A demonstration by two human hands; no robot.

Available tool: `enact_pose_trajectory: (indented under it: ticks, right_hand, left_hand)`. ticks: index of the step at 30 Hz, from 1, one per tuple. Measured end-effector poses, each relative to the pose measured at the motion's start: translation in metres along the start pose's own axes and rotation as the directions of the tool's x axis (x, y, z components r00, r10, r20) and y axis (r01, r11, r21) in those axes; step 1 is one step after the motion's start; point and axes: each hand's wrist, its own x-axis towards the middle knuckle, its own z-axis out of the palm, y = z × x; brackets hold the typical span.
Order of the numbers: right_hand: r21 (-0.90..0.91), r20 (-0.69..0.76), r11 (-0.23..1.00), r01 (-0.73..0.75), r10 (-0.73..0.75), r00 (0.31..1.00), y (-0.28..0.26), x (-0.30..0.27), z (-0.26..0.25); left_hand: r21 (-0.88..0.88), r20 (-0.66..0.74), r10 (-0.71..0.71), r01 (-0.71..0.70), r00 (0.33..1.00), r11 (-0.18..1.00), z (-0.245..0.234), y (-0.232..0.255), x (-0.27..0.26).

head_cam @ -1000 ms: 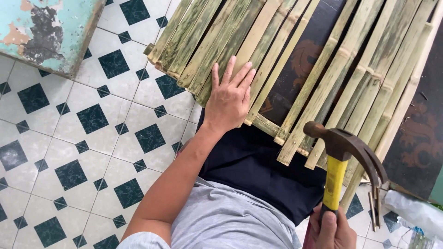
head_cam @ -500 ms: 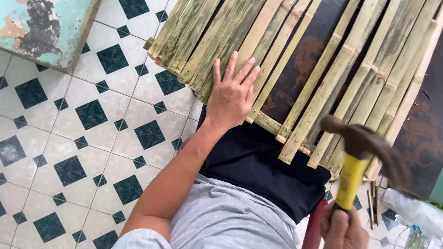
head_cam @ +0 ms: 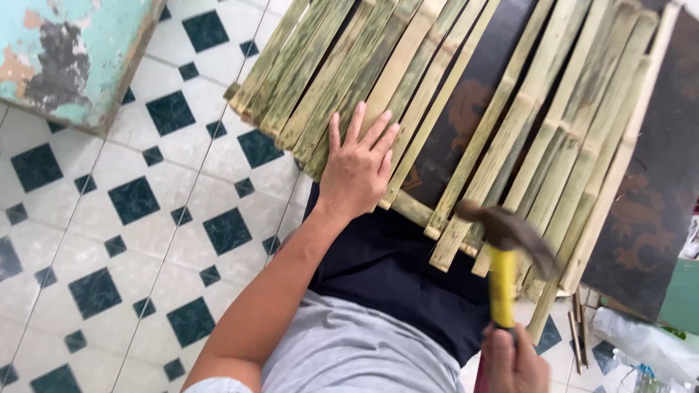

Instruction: Nailing thin bamboo strips onto a wooden frame to create a flat surface.

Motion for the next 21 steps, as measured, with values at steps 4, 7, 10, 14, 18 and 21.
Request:
enact_pose_trajectory:
  ticks: [4,7,10,14,18,21]
  right_hand:
    - [-0.170,0.117,0.947,-0.272,0.294,0.949,-0.004,0.004,0.008]
    - [0.090,0.121,0.945,-0.314,0.302,0.945,0.004,0.008,0.007]
    - [0.200,0.172,0.900,-0.388,0.357,0.918,0.002,0.019,-0.002]
    - [0.155,0.148,0.874,-0.460,0.440,0.886,-0.011,0.036,-0.008]
    - [0.258,0.107,0.847,-0.465,0.453,0.885,-0.019,0.048,-0.001]
    - [0.289,-0.006,0.906,-0.309,0.324,0.946,-0.013,0.052,0.003]
  left_hand:
    - [-0.064,-0.037,-0.045,0.042,0.998,0.997,0.010,0.000,0.006]
    - [-0.045,-0.017,-0.089,0.088,0.996,0.995,0.013,0.006,0.019]
    - [0.057,0.011,-0.085,0.085,0.996,0.995,0.020,0.020,0.049]
    - [0.111,0.142,-0.112,0.097,0.984,0.989,0.020,0.043,0.106]
    - [0.011,0.186,-0.173,0.174,0.967,0.985,0.059,0.060,0.166]
    - [-0.043,0.213,-0.153,0.166,0.965,0.985,0.078,0.076,0.193]
